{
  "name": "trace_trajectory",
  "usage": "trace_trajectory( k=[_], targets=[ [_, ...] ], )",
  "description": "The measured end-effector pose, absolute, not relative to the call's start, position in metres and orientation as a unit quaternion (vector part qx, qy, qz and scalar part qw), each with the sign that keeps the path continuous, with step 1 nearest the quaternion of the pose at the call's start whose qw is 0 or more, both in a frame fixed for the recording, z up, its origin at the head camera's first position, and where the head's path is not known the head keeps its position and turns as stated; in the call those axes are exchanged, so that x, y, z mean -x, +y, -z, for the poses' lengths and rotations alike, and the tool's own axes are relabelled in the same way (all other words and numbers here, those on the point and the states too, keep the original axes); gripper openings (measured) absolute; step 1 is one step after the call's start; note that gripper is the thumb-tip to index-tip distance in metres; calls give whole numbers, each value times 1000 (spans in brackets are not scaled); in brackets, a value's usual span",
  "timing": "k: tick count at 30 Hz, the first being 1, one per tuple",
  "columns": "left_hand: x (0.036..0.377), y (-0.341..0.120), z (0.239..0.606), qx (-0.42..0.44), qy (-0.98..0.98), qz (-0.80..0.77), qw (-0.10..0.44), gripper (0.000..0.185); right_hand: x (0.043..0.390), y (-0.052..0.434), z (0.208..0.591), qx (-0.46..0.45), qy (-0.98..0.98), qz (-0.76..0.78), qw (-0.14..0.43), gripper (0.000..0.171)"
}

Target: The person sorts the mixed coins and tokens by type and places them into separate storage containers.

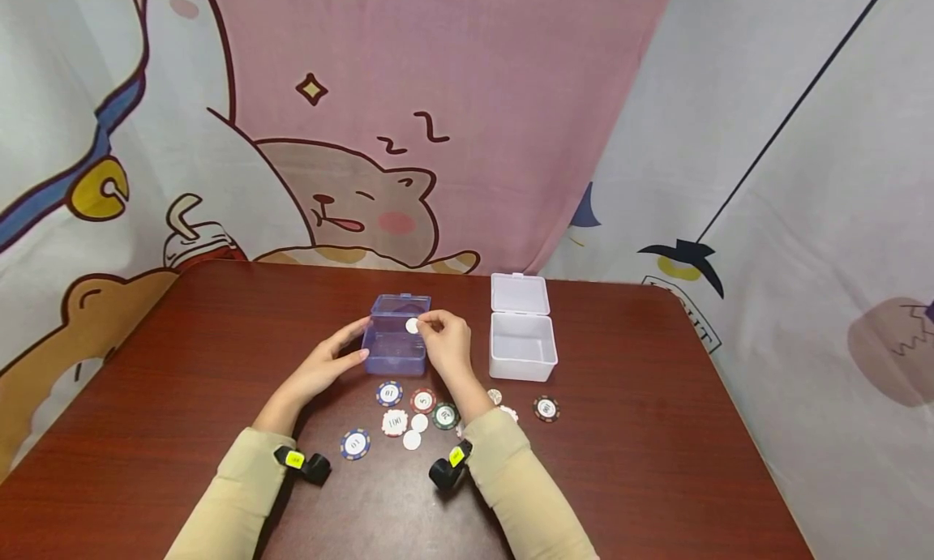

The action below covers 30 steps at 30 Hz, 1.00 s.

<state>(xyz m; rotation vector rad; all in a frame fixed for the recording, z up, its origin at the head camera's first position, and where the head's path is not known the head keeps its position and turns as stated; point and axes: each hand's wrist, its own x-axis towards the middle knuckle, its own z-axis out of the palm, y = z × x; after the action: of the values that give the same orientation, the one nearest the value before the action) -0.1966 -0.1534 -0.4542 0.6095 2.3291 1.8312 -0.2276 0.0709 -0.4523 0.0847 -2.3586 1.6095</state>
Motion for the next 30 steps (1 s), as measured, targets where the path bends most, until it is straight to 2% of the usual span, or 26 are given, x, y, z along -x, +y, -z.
trace_trajectory(
  k=[15, 30],
  targets=[
    [196, -154, 452, -200, 772, -601, 57, 60, 229, 72, 458, -31, -809, -565, 155, 7],
    [197, -153, 455, -202, 766, -607, 57, 60, 223, 78, 460, -78, -788, -597, 130, 14]
  ],
)
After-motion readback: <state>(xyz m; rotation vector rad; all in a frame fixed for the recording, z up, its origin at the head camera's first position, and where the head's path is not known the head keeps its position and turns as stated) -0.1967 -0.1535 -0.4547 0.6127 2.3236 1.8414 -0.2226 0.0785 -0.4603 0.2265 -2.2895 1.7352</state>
